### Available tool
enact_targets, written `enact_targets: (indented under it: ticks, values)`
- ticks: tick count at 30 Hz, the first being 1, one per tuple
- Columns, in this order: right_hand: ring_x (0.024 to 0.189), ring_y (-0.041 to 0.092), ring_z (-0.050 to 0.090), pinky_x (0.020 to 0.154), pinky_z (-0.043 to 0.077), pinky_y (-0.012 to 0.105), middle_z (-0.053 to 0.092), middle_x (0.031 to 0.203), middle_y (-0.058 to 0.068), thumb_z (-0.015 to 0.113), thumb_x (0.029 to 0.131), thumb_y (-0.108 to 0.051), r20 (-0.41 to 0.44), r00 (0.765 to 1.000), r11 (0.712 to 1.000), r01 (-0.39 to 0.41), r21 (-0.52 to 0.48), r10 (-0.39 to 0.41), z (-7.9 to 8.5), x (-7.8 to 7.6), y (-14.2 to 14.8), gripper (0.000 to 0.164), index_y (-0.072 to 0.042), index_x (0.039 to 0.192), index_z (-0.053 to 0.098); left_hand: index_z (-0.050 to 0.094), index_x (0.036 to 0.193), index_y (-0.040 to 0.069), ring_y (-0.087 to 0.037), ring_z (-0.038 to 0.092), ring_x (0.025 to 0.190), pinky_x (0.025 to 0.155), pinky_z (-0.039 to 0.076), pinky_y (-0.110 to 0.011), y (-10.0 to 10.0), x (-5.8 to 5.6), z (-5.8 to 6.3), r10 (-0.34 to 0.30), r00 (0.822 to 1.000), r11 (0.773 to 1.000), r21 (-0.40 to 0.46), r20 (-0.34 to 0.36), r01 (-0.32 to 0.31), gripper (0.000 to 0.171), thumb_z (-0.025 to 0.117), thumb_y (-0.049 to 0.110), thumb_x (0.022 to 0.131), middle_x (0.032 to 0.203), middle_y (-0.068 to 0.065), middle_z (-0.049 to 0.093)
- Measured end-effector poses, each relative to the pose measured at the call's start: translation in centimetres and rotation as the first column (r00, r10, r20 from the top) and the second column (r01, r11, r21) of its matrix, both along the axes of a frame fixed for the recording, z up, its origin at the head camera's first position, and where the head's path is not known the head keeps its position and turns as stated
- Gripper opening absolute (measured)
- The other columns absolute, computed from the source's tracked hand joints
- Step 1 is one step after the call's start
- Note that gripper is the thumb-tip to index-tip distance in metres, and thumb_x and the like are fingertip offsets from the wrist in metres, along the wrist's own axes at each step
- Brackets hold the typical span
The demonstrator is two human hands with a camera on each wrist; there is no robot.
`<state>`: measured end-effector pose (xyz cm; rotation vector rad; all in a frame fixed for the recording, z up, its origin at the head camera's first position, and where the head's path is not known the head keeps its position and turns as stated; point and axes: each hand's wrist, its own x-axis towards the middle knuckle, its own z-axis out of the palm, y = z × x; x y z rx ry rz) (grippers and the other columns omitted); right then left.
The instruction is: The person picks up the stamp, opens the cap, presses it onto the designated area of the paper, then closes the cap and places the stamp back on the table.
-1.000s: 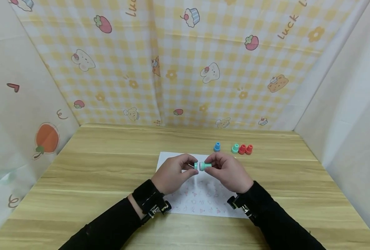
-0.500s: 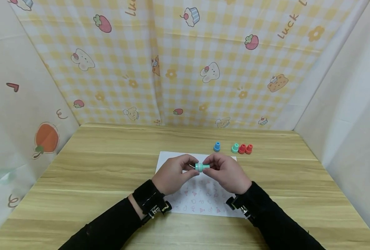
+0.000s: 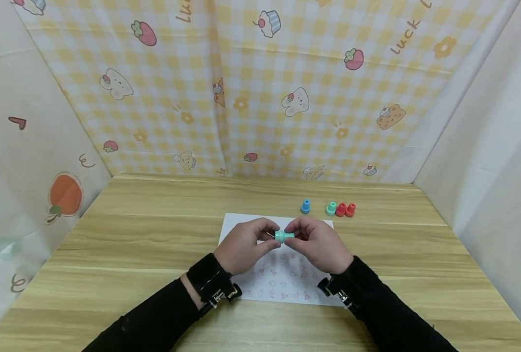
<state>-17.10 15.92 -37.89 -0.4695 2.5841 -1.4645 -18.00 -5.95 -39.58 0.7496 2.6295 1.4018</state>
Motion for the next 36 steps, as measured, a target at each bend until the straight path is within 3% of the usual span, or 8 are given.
enact_targets:
  ticks: [36]
  values:
    - [0.08,0.018,0.059,0.067,0.049,0.023,0.069,0.086,0.004,0.075,0.098,-0.011,0.025,0.999,1.0,0.024,0.015,-0.024,0.06,0.23,-0.35,0.01,-0.007,0.106,0.072,0.072,0.111,0.021,-0.003,0.073,0.094,0.083,0.057,-0.028,-0.07,0.05,0.13,0.002,1.0,1.0,-0.028,0.006,-0.002,0.014,0.077,0.024,0.099,0.099,0.011,0.077]
